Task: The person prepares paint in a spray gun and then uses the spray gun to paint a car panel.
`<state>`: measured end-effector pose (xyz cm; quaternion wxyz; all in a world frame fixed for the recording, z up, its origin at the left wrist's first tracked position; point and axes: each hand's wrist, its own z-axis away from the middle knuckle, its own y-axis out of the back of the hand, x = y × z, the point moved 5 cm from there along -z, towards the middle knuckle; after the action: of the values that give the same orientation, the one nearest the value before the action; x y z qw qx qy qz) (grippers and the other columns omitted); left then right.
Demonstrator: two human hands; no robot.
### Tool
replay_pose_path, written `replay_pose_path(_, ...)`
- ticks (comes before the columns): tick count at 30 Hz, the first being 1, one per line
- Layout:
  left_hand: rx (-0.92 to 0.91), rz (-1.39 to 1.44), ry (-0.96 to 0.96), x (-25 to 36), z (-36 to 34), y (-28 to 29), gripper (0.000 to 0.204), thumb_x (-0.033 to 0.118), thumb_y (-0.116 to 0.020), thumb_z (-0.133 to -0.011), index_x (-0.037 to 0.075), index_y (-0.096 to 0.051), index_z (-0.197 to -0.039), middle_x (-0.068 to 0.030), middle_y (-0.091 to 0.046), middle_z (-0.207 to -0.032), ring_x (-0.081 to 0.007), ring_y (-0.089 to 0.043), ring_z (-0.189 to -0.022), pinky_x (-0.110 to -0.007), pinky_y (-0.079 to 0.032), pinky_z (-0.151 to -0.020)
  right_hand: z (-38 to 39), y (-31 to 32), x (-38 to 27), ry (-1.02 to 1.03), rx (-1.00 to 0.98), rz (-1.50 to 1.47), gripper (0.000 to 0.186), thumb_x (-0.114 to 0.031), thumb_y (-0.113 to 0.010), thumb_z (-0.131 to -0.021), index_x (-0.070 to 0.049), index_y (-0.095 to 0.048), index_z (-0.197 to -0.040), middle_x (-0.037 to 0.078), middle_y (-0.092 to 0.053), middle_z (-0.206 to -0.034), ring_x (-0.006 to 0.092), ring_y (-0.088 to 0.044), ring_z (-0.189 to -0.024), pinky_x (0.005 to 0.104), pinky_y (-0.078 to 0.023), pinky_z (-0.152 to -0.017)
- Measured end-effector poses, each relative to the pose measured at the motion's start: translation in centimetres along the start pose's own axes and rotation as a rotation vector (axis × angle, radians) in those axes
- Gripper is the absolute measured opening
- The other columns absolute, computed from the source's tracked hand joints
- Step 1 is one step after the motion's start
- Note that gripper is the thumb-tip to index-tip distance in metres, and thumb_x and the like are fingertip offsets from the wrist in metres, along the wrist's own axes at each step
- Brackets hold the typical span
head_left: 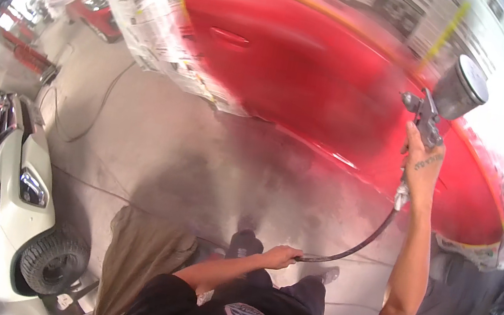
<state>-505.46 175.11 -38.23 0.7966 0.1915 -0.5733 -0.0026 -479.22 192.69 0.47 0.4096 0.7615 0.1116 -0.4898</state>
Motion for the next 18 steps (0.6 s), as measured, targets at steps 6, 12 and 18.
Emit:
replay_pose_path(6,0.129,0.169,0.021,-0.9,5.0,6.6,0.019,0.014,-0.065,-0.093,0.006,-0.061,-0.110,-0.0191,-0.071,-0.096,-0.0423,-0.067,-0.094,-0.051,-0.051,-0.083,-1.7,-14.9,-9.8,0.051,-0.135,-0.177,0.031,-0.023,-0.068,-0.099,0.001,-0.064,-0.081,0.003,-0.056,-0.059,0.0132,-0.053,-0.050,0.0350,-0.041,-0.048)
replay_pose_path(12,0.302,0.437,0.068,-1.9,7.6,11.1,0.017,0.007,-0.063,-0.097,0.003,-0.064,-0.114,-0.0132,-0.072,-0.100,-0.0249,-0.069,-0.099,-0.039,-0.053,-0.091,-3.9,-28.3,-16.8,0.428,-0.182,-0.141,0.029,-0.023,-0.066,-0.097,0.002,-0.064,-0.082,0.019,-0.064,-0.066,0.0375,-0.064,-0.063,0.0472,-0.048,-0.063)
replay_pose_path(18,0.436,0.580,0.078,-1.0,8.3,15.3,0.015,0.003,-0.060,-0.100,0.001,-0.063,-0.115,-0.0081,-0.070,-0.106,-0.0164,-0.066,-0.107,-0.034,-0.051,-0.097,-5.5,-39.0,-23.0,0.713,-0.134,-0.035,0.038,-0.030,-0.064,-0.096,0.005,-0.066,-0.082,0.028,-0.067,-0.076,0.0481,-0.066,-0.077,0.0541,-0.052,-0.072)
